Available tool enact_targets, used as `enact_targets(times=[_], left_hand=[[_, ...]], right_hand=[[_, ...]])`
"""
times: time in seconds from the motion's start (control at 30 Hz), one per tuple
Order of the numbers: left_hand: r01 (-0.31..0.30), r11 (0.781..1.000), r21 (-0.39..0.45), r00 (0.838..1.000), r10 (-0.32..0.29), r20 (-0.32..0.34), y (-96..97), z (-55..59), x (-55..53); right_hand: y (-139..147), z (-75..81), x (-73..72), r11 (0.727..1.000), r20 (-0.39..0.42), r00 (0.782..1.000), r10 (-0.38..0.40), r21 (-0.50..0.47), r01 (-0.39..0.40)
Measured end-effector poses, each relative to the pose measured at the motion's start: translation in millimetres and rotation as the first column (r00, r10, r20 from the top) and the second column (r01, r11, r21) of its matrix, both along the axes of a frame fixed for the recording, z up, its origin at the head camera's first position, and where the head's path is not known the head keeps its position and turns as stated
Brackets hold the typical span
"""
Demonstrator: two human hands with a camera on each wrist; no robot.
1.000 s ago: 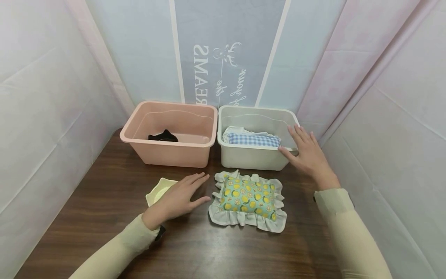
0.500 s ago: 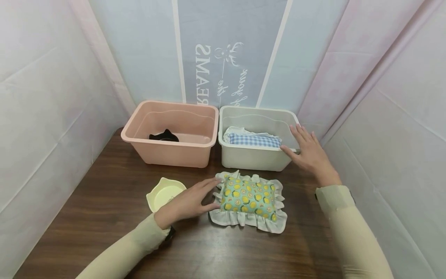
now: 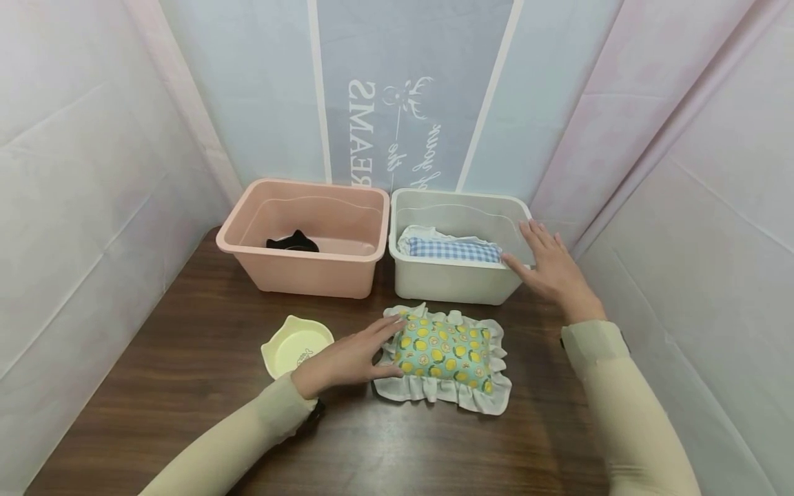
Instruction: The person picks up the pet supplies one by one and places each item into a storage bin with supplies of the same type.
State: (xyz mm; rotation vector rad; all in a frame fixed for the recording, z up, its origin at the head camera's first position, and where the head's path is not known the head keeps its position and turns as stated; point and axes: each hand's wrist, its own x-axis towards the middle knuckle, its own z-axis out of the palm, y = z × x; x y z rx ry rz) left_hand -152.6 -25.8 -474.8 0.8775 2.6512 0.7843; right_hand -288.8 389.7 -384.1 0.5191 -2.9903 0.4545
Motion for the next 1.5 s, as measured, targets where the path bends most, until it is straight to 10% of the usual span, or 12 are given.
enact_targets(times=[1.5], left_hand=[[-0.060,0.997,-0.047,0.996,0.062,0.056,28.6,-29.4,-19.9]], right_hand=[[6.8,-14.8,-10.1,0.994,0.115,0.991,-0.075,-0.066,0.083]])
